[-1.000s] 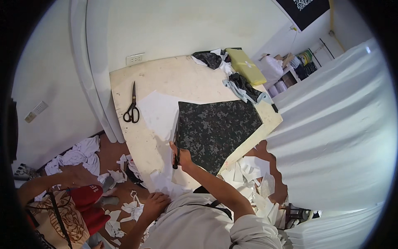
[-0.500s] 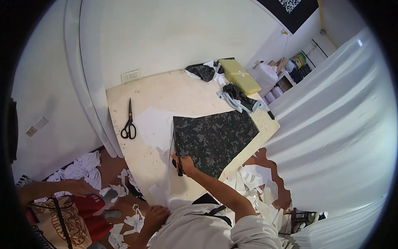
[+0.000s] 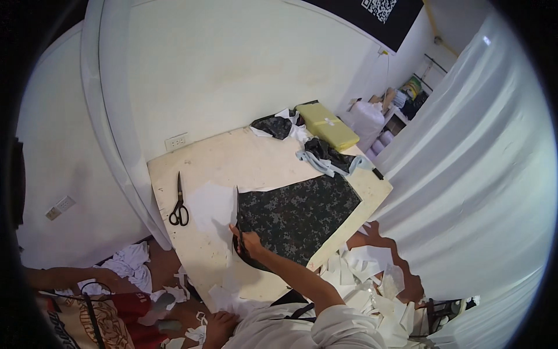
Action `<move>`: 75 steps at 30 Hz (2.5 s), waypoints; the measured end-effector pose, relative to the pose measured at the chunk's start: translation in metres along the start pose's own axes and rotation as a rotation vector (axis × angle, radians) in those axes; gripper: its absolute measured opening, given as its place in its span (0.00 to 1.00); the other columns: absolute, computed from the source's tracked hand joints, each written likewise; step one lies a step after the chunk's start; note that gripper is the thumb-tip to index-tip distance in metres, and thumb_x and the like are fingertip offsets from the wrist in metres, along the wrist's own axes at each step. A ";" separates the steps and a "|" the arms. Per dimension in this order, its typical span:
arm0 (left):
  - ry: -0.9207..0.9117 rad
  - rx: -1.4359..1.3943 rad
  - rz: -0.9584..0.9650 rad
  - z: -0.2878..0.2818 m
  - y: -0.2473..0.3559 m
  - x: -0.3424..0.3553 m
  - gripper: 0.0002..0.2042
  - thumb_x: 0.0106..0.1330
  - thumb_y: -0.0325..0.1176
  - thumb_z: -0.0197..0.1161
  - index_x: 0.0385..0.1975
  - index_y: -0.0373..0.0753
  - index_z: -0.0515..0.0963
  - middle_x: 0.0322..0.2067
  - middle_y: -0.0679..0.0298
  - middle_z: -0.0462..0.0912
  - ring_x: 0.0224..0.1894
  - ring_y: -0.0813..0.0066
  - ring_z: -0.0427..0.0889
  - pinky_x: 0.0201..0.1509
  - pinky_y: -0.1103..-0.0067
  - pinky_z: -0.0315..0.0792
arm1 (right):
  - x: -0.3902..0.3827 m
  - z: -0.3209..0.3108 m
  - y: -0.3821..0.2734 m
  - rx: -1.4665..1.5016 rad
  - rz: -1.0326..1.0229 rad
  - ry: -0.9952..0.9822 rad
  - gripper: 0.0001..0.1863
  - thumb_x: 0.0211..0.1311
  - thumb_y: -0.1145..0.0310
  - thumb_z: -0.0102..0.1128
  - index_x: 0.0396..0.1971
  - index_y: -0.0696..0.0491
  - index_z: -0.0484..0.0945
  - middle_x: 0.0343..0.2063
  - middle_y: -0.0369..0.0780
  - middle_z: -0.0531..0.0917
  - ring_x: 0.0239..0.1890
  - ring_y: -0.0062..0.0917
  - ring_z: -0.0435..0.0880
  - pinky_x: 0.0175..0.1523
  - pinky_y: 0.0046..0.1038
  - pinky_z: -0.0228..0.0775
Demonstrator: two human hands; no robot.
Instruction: Cutting a piece of camouflage fabric into a specific pattern using scissors on a workbench.
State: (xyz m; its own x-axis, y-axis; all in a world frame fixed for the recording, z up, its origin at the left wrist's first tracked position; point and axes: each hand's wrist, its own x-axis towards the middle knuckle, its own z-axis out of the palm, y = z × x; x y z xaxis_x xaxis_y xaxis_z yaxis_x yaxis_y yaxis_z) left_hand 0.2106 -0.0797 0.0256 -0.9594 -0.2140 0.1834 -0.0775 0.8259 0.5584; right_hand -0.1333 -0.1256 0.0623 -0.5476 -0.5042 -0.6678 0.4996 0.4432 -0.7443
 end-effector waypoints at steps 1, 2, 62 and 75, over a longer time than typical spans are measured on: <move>-0.015 0.011 -0.021 0.001 0.001 -0.001 0.15 0.54 0.33 0.61 0.43 0.45 0.83 0.43 0.67 0.83 0.52 0.66 0.78 0.55 0.67 0.69 | 0.003 0.003 -0.002 0.013 -0.083 0.021 0.29 0.51 0.41 0.73 0.16 0.51 0.71 0.13 0.35 0.73 0.13 0.24 0.75 0.19 0.26 0.68; -0.069 0.010 -0.082 0.003 0.002 -0.004 0.15 0.54 0.33 0.61 0.43 0.45 0.83 0.42 0.66 0.82 0.50 0.64 0.79 0.53 0.67 0.70 | 0.003 0.005 -0.003 0.006 -0.138 0.079 0.30 0.50 0.42 0.74 0.16 0.52 0.71 0.13 0.35 0.73 0.13 0.24 0.75 0.19 0.25 0.67; 0.206 0.257 -0.417 0.142 0.093 0.441 0.25 0.68 0.39 0.58 0.65 0.42 0.68 0.65 0.54 0.66 0.70 0.51 0.60 0.72 0.48 0.47 | -0.185 -0.472 0.076 -0.584 0.113 -0.248 0.17 0.55 0.61 0.75 0.38 0.55 0.82 0.23 0.33 0.79 0.27 0.14 0.74 0.35 0.22 0.68; 0.283 0.178 -0.393 0.151 0.128 0.318 0.23 0.66 0.33 0.56 0.63 0.40 0.70 0.68 0.56 0.63 0.72 0.56 0.57 0.76 0.57 0.50 | -0.137 -0.390 0.089 -0.477 0.207 -0.357 0.22 0.64 0.51 0.66 0.23 0.53 0.70 0.16 0.31 0.70 0.19 0.15 0.69 0.25 0.21 0.62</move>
State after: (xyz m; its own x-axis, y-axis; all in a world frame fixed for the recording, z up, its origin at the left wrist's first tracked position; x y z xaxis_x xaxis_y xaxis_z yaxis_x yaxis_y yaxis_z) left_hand -0.1459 0.0370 0.0330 -0.7396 -0.6385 0.2131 -0.4857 0.7254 0.4877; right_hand -0.2760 0.2721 0.0835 -0.1724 -0.5528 -0.8153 0.1721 0.7981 -0.5775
